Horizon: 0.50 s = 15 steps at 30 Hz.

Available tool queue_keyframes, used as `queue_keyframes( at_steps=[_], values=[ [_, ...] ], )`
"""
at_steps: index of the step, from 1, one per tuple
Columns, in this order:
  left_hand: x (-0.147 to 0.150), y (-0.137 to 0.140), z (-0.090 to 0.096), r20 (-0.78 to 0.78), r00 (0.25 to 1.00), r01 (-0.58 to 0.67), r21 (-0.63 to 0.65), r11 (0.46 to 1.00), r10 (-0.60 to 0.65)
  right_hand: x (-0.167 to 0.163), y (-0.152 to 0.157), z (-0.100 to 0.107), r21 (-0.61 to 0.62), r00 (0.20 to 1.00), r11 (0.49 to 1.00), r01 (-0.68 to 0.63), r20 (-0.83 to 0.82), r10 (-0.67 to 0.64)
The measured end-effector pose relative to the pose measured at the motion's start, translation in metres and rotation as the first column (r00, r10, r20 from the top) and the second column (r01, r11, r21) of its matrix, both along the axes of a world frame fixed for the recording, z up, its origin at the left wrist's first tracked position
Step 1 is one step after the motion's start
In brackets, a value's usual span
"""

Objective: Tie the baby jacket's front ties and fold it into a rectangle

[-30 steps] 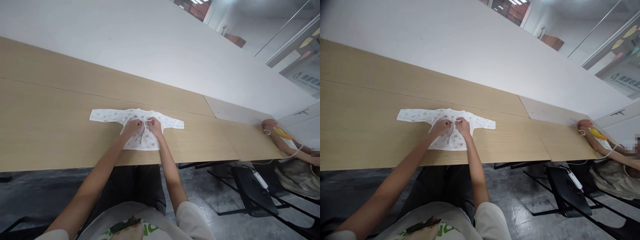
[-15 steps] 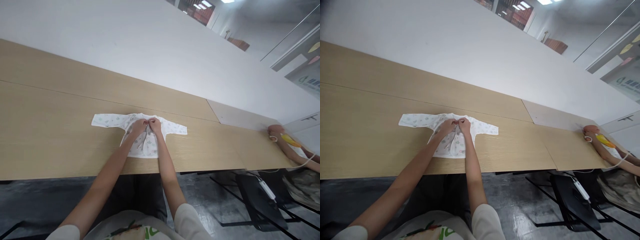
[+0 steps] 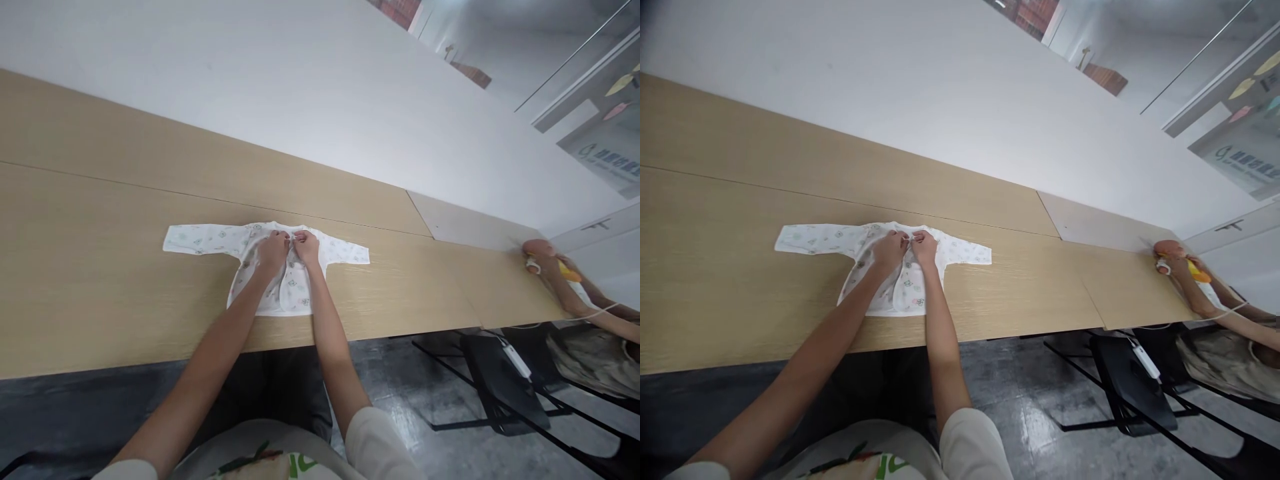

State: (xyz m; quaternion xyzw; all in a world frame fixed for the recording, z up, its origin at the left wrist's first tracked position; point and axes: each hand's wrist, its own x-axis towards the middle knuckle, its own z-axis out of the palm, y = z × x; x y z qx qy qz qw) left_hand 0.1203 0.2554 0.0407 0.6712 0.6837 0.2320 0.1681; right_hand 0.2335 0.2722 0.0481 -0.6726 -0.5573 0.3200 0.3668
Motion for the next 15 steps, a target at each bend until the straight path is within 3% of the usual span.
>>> queue_keyframes(
  at_steps=[15],
  values=[
    [-0.0059, 0.0051, -0.0023, 0.216, 0.976, -0.043, 0.047, 0.998, 0.032, -0.0041, -0.0007, -0.004, -0.034, 0.977, 0.999, -0.01, -0.212, 0.003]
  ],
)
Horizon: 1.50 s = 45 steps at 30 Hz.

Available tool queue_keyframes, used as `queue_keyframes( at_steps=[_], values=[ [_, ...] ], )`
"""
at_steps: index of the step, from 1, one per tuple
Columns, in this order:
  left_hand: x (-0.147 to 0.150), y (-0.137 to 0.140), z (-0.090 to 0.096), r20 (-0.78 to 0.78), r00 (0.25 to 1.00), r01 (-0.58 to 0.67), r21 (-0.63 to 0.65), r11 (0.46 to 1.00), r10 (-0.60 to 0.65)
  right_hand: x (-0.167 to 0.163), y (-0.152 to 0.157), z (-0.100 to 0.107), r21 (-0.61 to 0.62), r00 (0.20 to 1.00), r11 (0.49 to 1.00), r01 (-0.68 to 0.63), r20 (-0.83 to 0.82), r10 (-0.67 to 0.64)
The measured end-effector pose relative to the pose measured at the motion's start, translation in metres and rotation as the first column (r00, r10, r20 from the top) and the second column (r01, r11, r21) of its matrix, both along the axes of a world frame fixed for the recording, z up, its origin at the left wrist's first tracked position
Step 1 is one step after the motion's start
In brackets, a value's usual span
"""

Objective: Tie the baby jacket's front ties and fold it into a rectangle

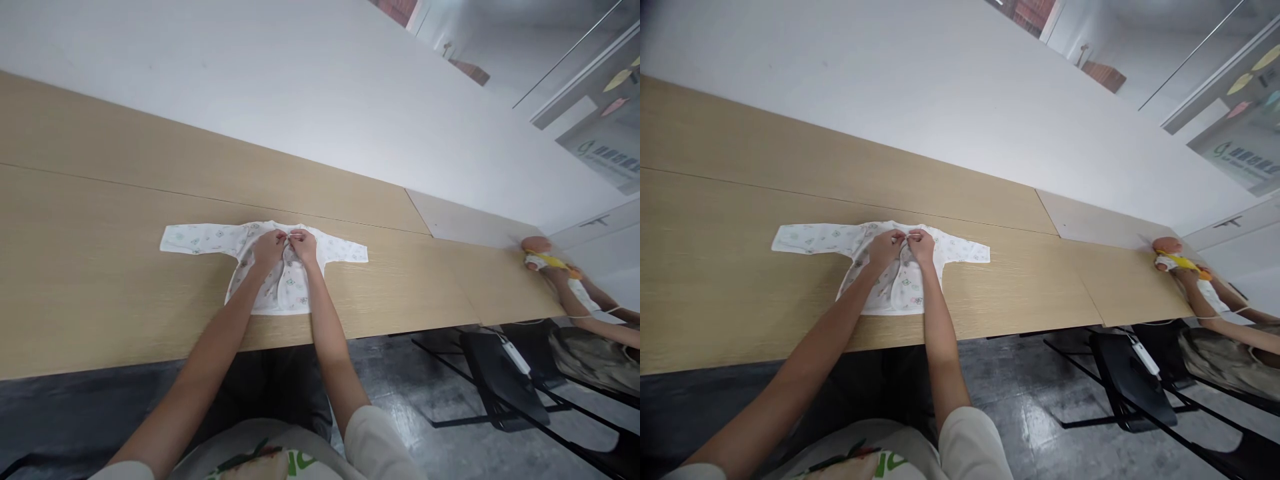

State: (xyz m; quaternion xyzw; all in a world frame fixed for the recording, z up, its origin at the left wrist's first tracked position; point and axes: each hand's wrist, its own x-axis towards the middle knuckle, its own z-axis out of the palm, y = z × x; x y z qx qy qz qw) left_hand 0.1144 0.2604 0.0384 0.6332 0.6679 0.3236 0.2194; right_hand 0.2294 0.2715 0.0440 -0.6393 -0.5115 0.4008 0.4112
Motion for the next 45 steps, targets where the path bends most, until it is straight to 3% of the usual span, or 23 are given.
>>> queue_keyframes(
  at_steps=[8, 15, 20, 33, 45],
  values=[
    [-0.001, -0.001, 0.003, 0.016, 1.0, 0.015, -0.021, 1.0, -0.014, -0.001, -0.001, 0.003, -0.008, 0.999, 1.0, 0.011, -0.049, -0.011],
    [-0.001, -0.003, 0.007, -0.007, 1.0, 0.004, -0.052, 0.999, -0.005, 0.0, -0.004, 0.001, 0.136, 0.985, 0.989, -0.061, 0.166, 0.038],
    [-0.001, -0.003, 0.008, -0.015, 1.0, 0.024, -0.059, 0.998, -0.025, -0.002, -0.005, -0.001, 0.169, 0.969, 0.982, -0.087, 0.242, 0.044],
    [0.001, -0.007, 0.011, 0.035, 0.999, -0.015, -0.034, 0.999, 0.016, -0.005, -0.004, -0.004, 0.198, 0.977, 0.978, -0.07, 0.212, 0.027],
    [-0.002, -0.001, 0.001, -0.036, 0.999, -0.017, -0.011, 1.0, 0.016, -0.008, -0.003, -0.004, 0.197, 0.981, 0.978, -0.072, 0.193, 0.033]
  ],
)
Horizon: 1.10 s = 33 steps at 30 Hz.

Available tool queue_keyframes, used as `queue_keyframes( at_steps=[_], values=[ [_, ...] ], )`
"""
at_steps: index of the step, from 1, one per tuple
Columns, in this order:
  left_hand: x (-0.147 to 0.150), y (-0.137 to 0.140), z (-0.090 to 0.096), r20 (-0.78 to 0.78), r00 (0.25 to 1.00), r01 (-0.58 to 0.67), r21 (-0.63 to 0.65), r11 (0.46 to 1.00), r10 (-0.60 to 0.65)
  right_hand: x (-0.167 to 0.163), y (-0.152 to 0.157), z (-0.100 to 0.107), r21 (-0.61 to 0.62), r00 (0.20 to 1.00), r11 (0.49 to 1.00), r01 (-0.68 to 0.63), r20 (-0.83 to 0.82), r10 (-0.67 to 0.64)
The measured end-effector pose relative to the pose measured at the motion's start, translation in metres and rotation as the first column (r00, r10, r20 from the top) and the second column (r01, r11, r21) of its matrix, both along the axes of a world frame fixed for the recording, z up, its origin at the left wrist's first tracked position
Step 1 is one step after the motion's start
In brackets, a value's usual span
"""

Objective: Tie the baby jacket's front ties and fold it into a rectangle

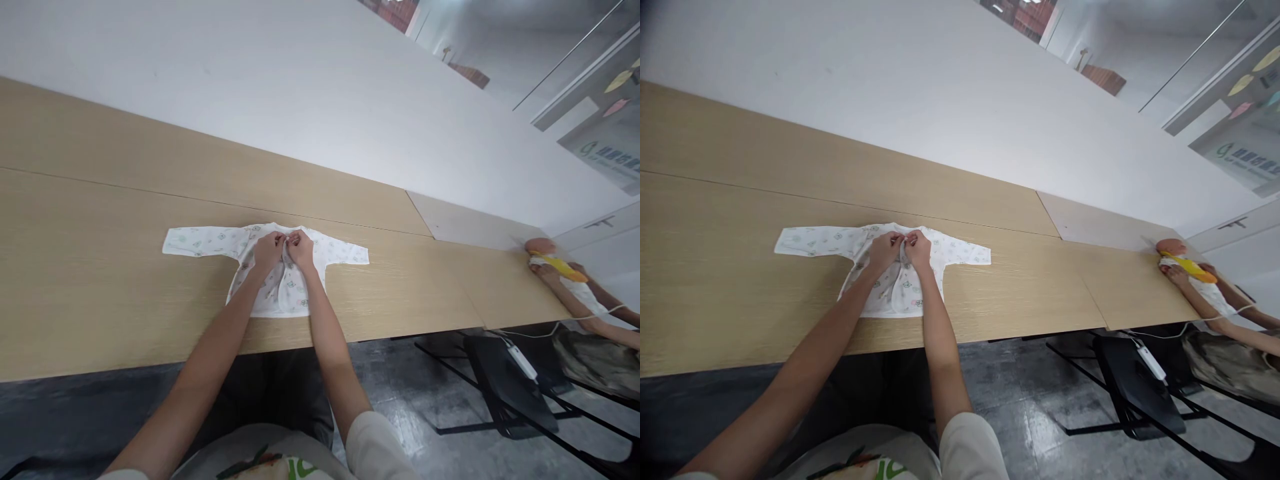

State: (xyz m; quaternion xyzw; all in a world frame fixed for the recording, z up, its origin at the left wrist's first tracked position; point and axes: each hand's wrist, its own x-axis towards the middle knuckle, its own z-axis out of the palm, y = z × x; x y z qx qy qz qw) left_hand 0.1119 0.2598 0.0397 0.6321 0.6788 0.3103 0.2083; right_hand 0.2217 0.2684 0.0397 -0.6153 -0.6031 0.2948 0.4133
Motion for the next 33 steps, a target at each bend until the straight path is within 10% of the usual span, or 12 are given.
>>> queue_keyframes(
  at_steps=[15, 33],
  values=[
    [-0.003, 0.0, -0.006, -0.016, 0.999, 0.034, 0.08, 0.996, -0.033, 0.0, 0.003, -0.002, 0.022, 0.993, 0.999, 0.045, -0.108, -0.043],
    [-0.006, -0.006, 0.006, -0.088, 0.994, 0.071, -0.007, 0.997, -0.071, 0.003, -0.003, 0.006, -0.048, 0.985, 0.997, 0.059, 0.167, -0.05]
  ],
)
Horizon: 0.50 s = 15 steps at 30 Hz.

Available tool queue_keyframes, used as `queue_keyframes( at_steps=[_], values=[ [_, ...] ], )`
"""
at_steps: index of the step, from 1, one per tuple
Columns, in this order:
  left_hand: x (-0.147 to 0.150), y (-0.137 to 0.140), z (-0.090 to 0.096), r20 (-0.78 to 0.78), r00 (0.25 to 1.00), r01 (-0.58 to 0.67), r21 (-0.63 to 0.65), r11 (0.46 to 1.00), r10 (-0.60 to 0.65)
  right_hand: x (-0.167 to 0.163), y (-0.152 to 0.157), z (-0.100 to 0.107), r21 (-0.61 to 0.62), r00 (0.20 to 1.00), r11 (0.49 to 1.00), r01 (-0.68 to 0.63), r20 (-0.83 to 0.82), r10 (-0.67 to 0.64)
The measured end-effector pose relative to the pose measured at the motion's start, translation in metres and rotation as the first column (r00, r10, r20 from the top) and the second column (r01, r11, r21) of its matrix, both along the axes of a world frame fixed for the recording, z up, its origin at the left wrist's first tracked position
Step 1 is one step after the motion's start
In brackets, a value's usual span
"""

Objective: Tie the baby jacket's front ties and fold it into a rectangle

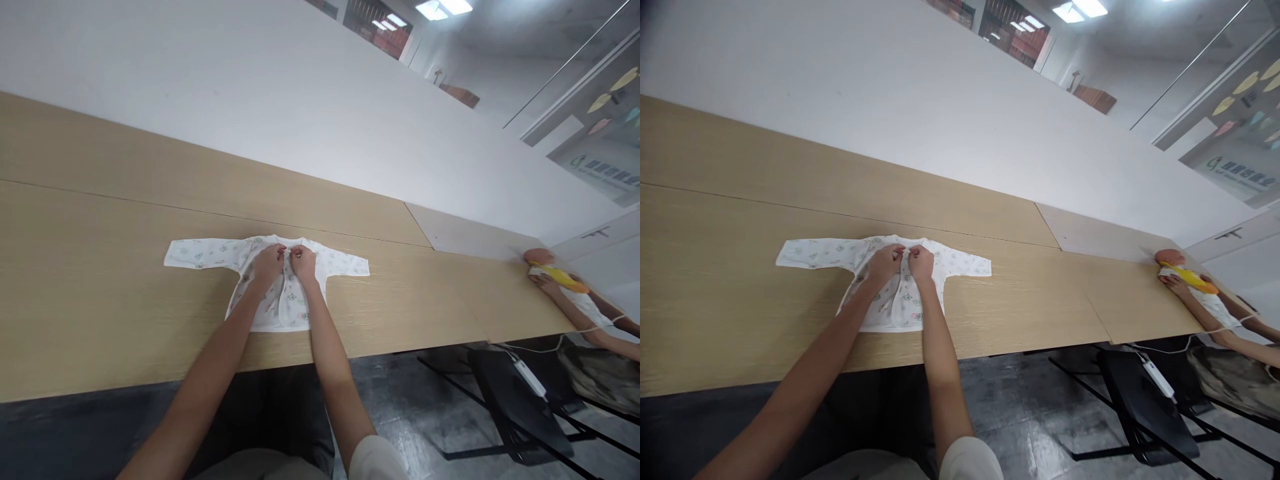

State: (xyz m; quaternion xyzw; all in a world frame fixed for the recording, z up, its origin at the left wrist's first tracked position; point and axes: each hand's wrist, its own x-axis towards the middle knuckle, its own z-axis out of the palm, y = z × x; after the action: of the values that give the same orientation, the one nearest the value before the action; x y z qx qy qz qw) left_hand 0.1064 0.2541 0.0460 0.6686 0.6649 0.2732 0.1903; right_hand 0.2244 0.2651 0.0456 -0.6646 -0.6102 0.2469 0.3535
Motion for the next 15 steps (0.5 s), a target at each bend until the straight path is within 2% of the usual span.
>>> queue_keyframes(
  at_steps=[4, 6, 8, 11, 13, 15],
  values=[
    [-0.005, -0.008, 0.008, -0.124, 0.992, -0.02, -0.075, 0.997, 0.01, 0.004, -0.008, 0.014, -0.025, 0.999, 0.999, 0.023, 0.041, -0.022],
    [-0.01, -0.014, 0.009, -0.197, 0.98, -0.017, -0.121, 0.993, -0.007, 0.004, -0.016, 0.019, -0.058, 0.998, 0.998, -0.016, 0.053, 0.019],
    [-0.016, -0.02, 0.005, -0.239, 0.968, 0.054, -0.111, 0.992, -0.079, 0.003, -0.026, 0.02, -0.097, 0.993, 0.991, -0.088, 0.066, 0.095],
    [-0.024, -0.025, -0.004, -0.261, 0.938, 0.228, -0.032, 0.973, -0.229, 0.001, -0.04, 0.015, -0.112, 0.979, 0.981, -0.16, 0.11, 0.173],
    [-0.026, -0.027, -0.009, -0.228, 0.929, 0.301, 0.009, 0.954, -0.291, 0.001, -0.046, 0.011, -0.098, 0.976, 0.984, -0.149, 0.148, 0.162],
    [-0.026, -0.027, -0.012, -0.163, 0.939, 0.314, 0.039, 0.949, -0.304, 0.001, -0.05, 0.009, -0.09, 0.976, 0.989, -0.114, 0.178, 0.128]
  ],
)
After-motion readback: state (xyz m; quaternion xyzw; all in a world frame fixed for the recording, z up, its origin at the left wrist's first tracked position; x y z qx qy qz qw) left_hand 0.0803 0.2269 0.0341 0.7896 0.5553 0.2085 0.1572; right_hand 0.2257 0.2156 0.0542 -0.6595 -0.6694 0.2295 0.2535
